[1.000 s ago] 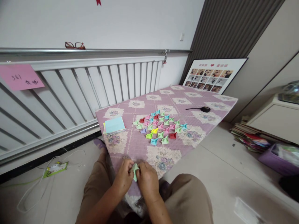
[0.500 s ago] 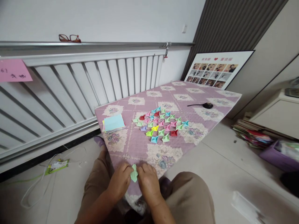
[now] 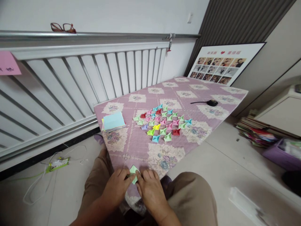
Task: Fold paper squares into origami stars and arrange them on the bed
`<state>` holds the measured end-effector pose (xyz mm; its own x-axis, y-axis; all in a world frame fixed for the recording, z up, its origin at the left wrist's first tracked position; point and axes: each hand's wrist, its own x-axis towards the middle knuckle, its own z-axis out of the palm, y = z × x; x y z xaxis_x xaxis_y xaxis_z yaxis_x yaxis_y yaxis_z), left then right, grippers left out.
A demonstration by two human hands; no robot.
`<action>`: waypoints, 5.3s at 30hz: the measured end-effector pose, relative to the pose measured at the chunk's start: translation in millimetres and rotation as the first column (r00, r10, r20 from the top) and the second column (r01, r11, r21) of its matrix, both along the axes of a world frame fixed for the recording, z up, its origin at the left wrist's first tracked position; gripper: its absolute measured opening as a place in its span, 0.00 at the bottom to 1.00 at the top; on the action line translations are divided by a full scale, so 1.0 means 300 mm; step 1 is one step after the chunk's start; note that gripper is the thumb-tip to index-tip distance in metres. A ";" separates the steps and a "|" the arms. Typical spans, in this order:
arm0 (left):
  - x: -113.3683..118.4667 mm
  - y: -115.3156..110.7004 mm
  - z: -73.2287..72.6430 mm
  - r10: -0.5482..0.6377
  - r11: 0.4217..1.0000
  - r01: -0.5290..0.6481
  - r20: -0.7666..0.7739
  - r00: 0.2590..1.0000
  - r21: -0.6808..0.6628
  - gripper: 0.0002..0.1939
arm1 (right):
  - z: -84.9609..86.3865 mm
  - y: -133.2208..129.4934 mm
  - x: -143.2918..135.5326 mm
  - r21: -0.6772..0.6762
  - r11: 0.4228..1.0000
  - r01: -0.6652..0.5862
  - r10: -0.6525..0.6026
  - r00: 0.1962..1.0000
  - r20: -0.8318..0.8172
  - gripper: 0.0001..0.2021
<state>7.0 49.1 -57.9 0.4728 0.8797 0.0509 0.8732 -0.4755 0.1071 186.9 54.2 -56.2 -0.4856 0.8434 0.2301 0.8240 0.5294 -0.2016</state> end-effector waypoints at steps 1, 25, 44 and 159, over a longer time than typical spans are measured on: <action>-0.003 -0.008 -0.001 -0.005 1.000 0.005 -0.008 1.000 0.009 0.17 | -0.003 -0.003 0.002 -0.004 1.000 0.001 -0.001 1.000 -0.005 0.23; -0.019 -0.120 -0.095 0.056 0.977 -0.064 0.046 0.997 0.202 0.21 | 0.011 0.140 0.011 -0.065 0.997 0.038 -0.052 0.974 -0.221 0.19; -0.025 -0.057 -0.003 0.158 0.985 -0.141 0.187 0.969 -0.103 0.23 | 0.069 0.095 0.021 -0.249 0.952 -0.179 0.119 0.964 -0.237 0.23; -0.033 0.091 0.104 0.125 0.940 -0.002 0.338 0.933 -0.342 0.07 | 0.091 0.045 -0.026 -0.369 0.929 -0.031 -0.118 0.919 -0.376 0.10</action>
<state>-2.9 76.4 -26.8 0.4210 0.9018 -0.0970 0.7770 -0.3034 0.5515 179.1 67.8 -28.9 -0.3823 0.9216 0.0674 0.6616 0.3239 -0.6763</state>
